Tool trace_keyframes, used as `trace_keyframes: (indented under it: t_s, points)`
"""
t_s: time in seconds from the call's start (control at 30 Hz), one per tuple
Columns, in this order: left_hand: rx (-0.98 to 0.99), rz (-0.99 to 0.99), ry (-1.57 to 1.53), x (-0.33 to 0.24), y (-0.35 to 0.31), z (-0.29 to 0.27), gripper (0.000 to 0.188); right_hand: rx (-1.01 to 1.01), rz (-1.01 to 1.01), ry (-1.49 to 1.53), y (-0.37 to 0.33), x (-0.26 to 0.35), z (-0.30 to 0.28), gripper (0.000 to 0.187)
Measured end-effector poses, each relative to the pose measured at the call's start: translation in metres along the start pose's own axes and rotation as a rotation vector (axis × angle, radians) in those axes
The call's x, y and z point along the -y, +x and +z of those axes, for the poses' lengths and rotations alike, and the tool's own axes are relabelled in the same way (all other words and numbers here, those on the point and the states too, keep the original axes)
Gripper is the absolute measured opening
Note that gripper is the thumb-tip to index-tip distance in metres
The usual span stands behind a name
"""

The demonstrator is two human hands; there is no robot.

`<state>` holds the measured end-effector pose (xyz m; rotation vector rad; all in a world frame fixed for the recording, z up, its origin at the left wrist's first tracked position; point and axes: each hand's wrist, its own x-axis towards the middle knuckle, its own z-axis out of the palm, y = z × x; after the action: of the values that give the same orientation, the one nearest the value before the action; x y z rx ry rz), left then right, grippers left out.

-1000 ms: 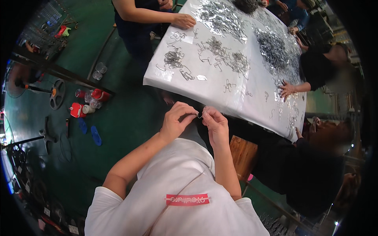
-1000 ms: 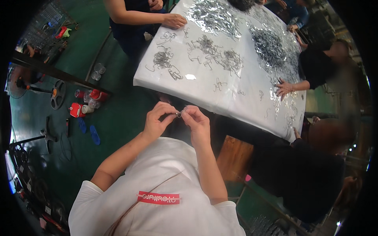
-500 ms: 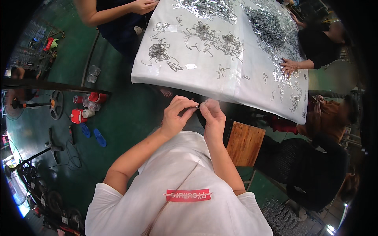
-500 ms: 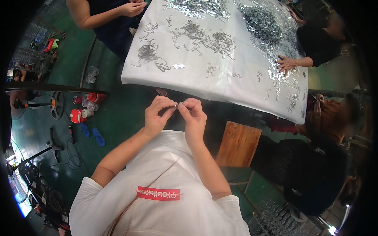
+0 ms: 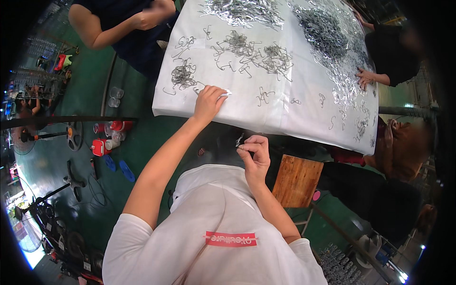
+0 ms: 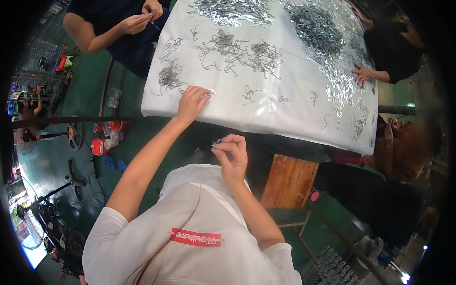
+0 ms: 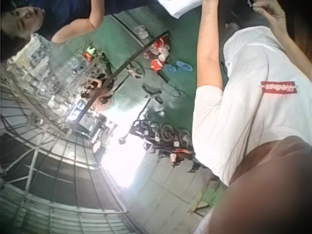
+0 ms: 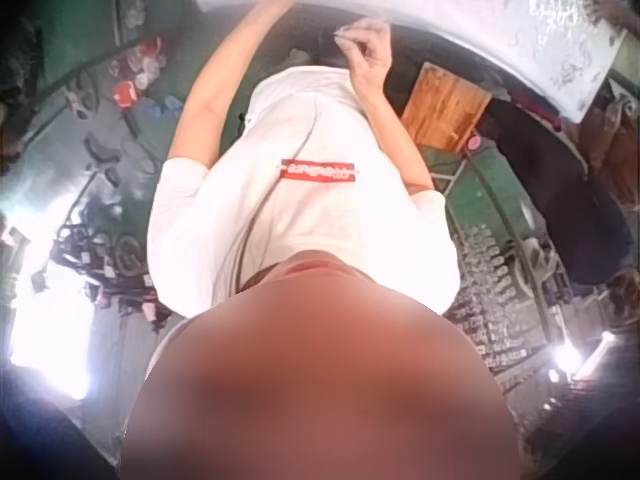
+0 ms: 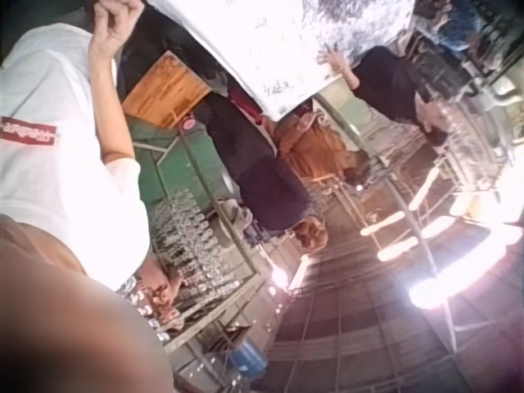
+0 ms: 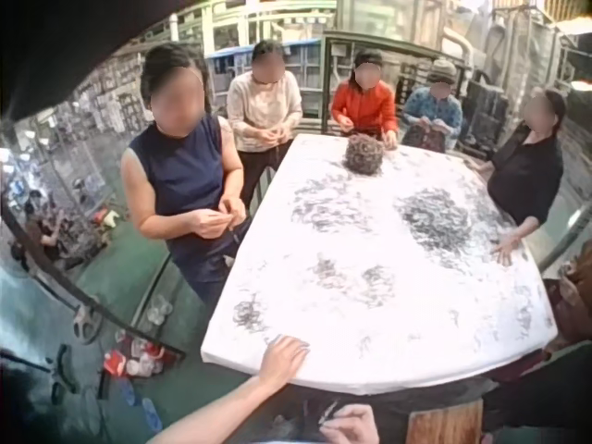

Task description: The person repeatedly picks small metal hooks from a white sheet on a table, links them together by hand, and hangs the assembled chains on a nearby vertical rack. Other people at the table perform the same task simultaneously.

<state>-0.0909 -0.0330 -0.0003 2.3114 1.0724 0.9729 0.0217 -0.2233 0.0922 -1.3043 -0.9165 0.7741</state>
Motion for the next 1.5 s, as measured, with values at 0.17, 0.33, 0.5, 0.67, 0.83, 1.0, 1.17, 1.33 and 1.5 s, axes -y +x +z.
trace_keyframes:
  t_s: [0.17,0.33,0.5,0.67,0.83,1.0,1.17,1.33,1.5]
  points:
    - [0.087,0.065,0.169,0.012,0.015,0.024,0.011,0.018,0.001,-0.014,0.0,-0.001,-0.001,0.011]
    - [0.07,0.009,0.127,0.015,0.019,0.024,0.011,0.014,0.04,-0.054,-0.004,-0.002,0.003,0.01]
    - [0.089,-0.369,-0.171,-0.002,0.016,0.011,0.011,-0.009,0.056,-0.064,-0.008,-0.004,0.008,0.009]
    - [0.244,-0.652,-0.88,-0.058,-0.013,-0.038,0.015,-0.017,0.045,-0.097,-0.01,-0.011,0.011,0.009]
    - [0.323,-0.751,-0.913,-0.105,-0.033,-0.071,0.024,-0.043,0.025,-0.13,-0.01,-0.015,0.01,0.009]
    - [0.301,-0.751,-0.928,-0.121,-0.044,-0.081,0.021,-0.041,0.022,-0.148,-0.007,-0.017,0.01,0.009]
    - [0.218,-0.727,-0.928,-0.123,-0.052,-0.08,0.017,-0.066,0.033,-0.163,-0.006,-0.022,0.012,0.011]
    - [0.119,-0.602,-0.92,-0.114,-0.064,-0.07,0.014,0.024,0.007,-0.245,-0.002,-0.027,0.005,0.014]
    - [0.123,-0.516,-0.806,-0.103,-0.072,-0.064,0.013,0.118,0.048,-0.382,0.043,-0.038,-0.025,0.022]
